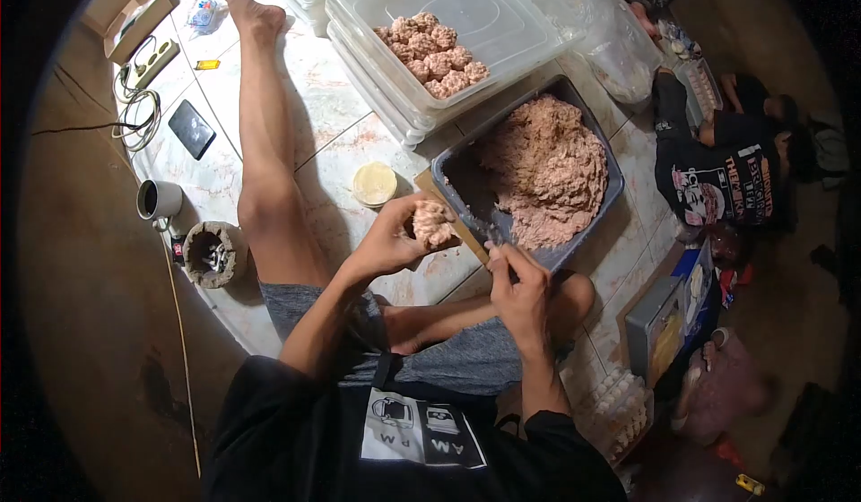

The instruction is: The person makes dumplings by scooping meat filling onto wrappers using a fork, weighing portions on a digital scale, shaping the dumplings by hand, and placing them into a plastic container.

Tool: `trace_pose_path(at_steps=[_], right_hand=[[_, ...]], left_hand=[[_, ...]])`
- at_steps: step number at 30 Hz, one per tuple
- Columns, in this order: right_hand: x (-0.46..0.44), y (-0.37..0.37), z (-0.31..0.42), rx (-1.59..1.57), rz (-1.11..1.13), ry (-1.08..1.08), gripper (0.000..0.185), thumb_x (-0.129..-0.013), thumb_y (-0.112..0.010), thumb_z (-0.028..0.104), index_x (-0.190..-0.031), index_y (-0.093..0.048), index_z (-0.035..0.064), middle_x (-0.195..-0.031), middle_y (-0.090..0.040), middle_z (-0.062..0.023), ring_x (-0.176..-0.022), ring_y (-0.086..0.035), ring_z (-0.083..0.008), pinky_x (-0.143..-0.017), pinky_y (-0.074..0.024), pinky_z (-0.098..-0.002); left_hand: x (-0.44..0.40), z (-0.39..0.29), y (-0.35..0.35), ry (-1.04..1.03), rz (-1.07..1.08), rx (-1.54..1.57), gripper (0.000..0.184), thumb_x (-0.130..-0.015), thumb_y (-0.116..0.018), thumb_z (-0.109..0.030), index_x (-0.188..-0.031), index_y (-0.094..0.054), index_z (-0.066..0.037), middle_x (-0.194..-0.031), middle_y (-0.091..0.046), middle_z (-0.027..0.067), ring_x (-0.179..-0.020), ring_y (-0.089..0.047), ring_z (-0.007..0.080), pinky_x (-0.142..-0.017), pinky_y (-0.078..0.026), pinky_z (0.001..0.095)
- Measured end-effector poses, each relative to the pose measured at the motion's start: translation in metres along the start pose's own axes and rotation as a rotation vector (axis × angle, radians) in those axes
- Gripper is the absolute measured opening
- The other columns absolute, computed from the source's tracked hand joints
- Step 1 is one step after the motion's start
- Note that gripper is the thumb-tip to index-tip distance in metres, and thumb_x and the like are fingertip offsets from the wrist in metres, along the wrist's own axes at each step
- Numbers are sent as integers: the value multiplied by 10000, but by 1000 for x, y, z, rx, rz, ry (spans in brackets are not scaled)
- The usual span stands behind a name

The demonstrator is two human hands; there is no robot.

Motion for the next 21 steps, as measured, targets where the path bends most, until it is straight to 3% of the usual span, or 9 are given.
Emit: trace_pose_path(at_steps=[3,6,7,11,15,18,19,20,21], right_hand=[[11,-15,7,-141,29,61,57,-983,-681,44,-963,-704,-4,-824,-671,-187,-723,-688,-384,-642,-528,-421],[20,-42,20,-138,17,100,58,-960,-687,49,-952,-718,1,-858,-704,-195,-770,-720,-391,-665,-547,-431],[21,-41,20,-98,24,92,59,-959,-686,47,-947,-710,-5,-852,-698,-200,-767,-715,-394,-661,-544,-434],[11,-10,32,92,-121,89,82,-964,-680,47,-920,-677,-23,-843,-681,-213,-756,-700,-402,-652,-534,-435],[10,-4,4,-16,26,-78,99,-980,-667,45,-915,-695,-25,-841,-701,-198,-765,-715,-396,-656,-538,-421],[19,-22,12,-257,94,-24,139,-983,-669,51,-866,-695,-21,-820,-706,-194,-746,-723,-377,-651,-531,-424],[20,-27,28,-184,48,77,173,-974,-674,48,-813,-683,-13,-811,-708,-198,-734,-729,-366,-639,-527,-434],[27,-40,18,-86,109,27,132,-963,-679,47,-841,-687,-4,-822,-716,-191,-746,-731,-370,-635,-535,-437],[22,-35,25,-25,73,47,125,-969,-676,50,-856,-682,-3,-821,-713,-196,-748,-731,-372,-629,-533,-439]], left_hand=[[1,2,-1,106,-92,335,336,-822,-938,-55,-988,-647,-35,-903,-626,-19,-823,-559,46,-759,-521,247],[3,-4,-14,-45,-49,-49,357,-805,-950,-51,-860,-597,-46,-839,-578,-32,-776,-518,37,-676,-467,237],[6,6,-14,-8,-84,9,354,-808,-953,-61,-864,-604,-44,-810,-581,-32,-746,-504,45,-625,-429,245],[-2,-12,-9,22,-76,-118,279,-876,-888,-2,-949,-619,5,-889,-651,6,-845,-658,77,-740,-567,263],[1,-1,-5,155,-40,-201,305,-851,-906,-3,-940,-614,-9,-909,-680,10,-869,-707,99,-751,-579,263],[1,-21,-23,127,-18,349,350,-826,-943,-52,-900,-601,-45,-826,-638,-31,-823,-659,63,-717,-548,249],[1,-15,-16,-37,30,-189,366,-841,-941,-89,-879,-579,-52,-780,-594,-51,-780,-591,54,-690,-511,249],[2,-7,-18,-50,26,-333,340,-829,-958,-169,-927,-681,0,-798,-717,38,-730,-606,69,-643,-508,317],[0,-5,-15,-35,-14,-354,343,-834,-955,-167,-931,-674,3,-801,-722,33,-741,-609,61,-642,-513,311]])
Point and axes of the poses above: each hand's wrist, its own x-axis away from the middle knuckle, its own y-axis out of the back of the hand, z = x × y, the point moved 8 cm from there along -x, towards the middle knuckle
